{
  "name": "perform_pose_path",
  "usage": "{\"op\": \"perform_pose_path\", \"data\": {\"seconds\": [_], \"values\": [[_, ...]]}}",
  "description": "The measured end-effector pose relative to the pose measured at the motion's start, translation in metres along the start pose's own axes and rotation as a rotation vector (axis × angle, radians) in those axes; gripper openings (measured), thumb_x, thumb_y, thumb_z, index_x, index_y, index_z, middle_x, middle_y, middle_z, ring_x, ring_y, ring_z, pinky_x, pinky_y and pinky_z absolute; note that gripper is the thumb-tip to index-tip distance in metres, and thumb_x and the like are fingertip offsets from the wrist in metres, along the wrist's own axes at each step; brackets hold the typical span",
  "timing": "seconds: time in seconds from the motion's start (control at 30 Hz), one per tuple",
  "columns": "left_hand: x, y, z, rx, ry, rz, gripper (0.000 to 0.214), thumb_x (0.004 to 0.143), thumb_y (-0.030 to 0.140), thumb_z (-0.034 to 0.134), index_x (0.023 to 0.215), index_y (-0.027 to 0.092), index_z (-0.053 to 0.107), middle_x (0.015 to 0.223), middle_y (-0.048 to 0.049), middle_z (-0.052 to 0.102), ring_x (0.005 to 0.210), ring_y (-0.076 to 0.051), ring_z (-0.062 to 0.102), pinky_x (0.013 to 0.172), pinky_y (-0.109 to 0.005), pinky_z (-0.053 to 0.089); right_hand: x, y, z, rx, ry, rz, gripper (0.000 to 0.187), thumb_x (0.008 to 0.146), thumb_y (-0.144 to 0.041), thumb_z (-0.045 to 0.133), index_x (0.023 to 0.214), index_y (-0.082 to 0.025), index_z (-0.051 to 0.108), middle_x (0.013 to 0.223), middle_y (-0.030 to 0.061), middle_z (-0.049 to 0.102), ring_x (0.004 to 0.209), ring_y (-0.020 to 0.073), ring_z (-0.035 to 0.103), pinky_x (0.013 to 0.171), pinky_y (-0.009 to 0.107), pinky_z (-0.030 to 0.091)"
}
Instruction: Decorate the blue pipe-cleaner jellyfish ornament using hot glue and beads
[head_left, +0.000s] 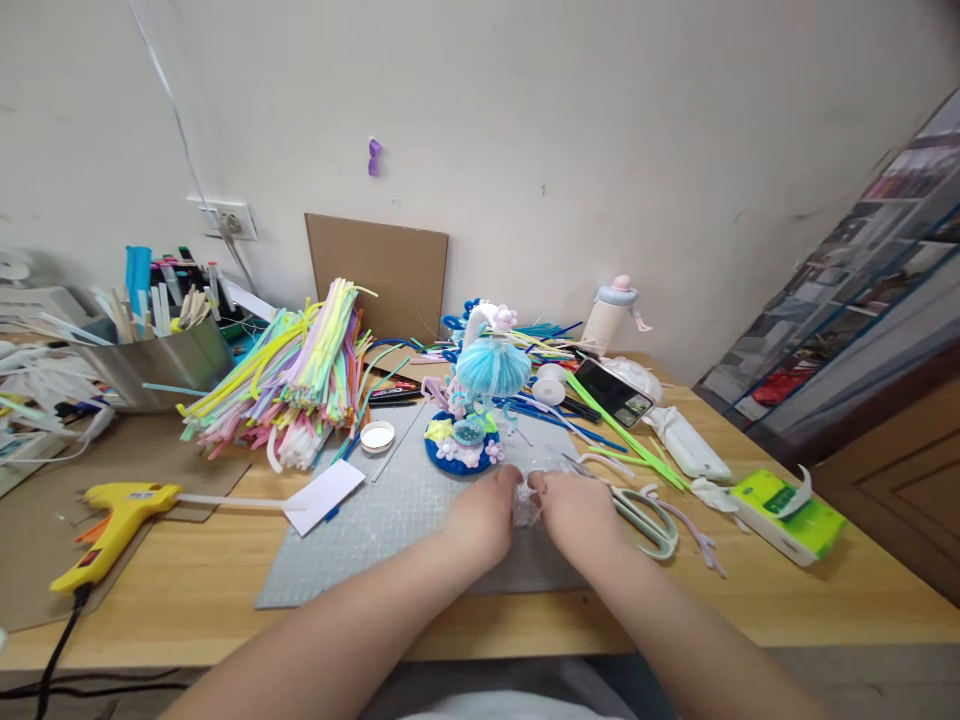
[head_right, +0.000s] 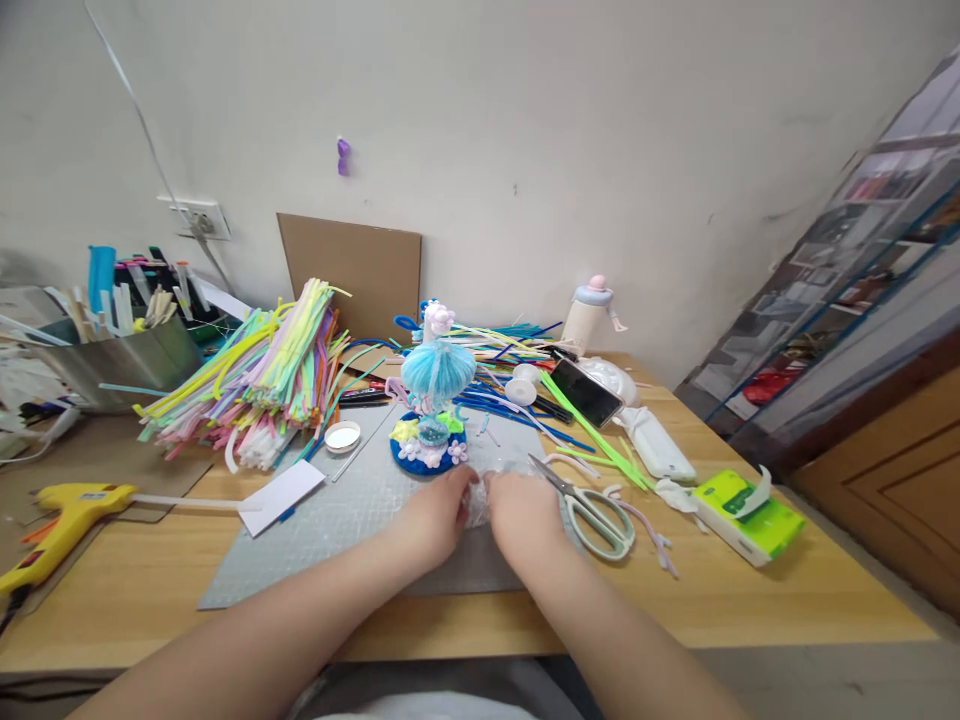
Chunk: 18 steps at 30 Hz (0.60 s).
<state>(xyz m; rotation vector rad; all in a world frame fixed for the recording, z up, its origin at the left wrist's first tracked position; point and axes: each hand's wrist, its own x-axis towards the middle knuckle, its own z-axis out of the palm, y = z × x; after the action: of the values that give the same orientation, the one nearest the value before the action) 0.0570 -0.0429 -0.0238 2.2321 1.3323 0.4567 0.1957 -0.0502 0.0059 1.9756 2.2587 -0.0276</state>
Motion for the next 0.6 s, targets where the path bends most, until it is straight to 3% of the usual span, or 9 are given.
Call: {"op": "perform_pose_path", "data": {"seconds": [0.1, 0.2, 0.37, 0.6], "values": [[0.019, 0.005, 0.007, 0.001, 0.044, -0.024, 0.046, 0.075, 0.001, 0.041, 0.118, 0.018, 0.045, 0.117, -0.0117, 0.058, 0.102, -0.022, 0.058, 0.083, -0.033, 0.046, 0.012, 0.013, 0.005, 0.004, 0.032, 0.026, 0.030, 0.086, -0.012, 0.041, 0.100, -0.016, 0.066, 0.090, 0.0160, 0.071, 0.083, 0.0297, 0.067, 0.063, 0.034, 0.041], [0.019, 0.004, 0.014, 0.000, 0.114, -0.058, 0.046, 0.079, 0.005, 0.042, 0.124, 0.017, 0.040, 0.126, -0.0124, 0.051, 0.110, -0.020, 0.053, 0.092, -0.030, 0.042, 0.022, 0.020, 0.012, 0.040, 0.056, 0.018, 0.027, 0.086, -0.016, 0.044, 0.098, -0.020, 0.068, 0.095, 0.0123, 0.071, 0.086, 0.0269, 0.066, 0.064, 0.031, 0.040], [0.010, 0.002, 0.017, 0.078, 0.100, -0.091, 0.040, 0.078, 0.027, 0.056, 0.116, 0.021, 0.044, 0.119, -0.0085, 0.056, 0.099, -0.024, 0.059, 0.080, -0.033, 0.048, 0.032, 0.025, 0.016, 0.100, 0.079, 0.014, 0.021, 0.084, -0.021, 0.050, 0.088, -0.022, 0.070, 0.090, 0.0099, 0.072, 0.084, 0.0251, 0.066, 0.061, 0.029, 0.038], [0.030, 0.005, 0.013, 0.157, 0.104, -0.064, 0.029, 0.082, 0.014, 0.046, 0.111, 0.019, 0.047, 0.114, -0.0103, 0.057, 0.103, -0.022, 0.058, 0.081, -0.032, 0.047, 0.050, 0.039, 0.006, 0.221, 0.183, 0.044, 0.019, 0.082, -0.021, 0.052, 0.085, -0.021, 0.071, 0.092, 0.0094, 0.072, 0.087, 0.0242, 0.064, 0.065, 0.029, 0.037]]}}
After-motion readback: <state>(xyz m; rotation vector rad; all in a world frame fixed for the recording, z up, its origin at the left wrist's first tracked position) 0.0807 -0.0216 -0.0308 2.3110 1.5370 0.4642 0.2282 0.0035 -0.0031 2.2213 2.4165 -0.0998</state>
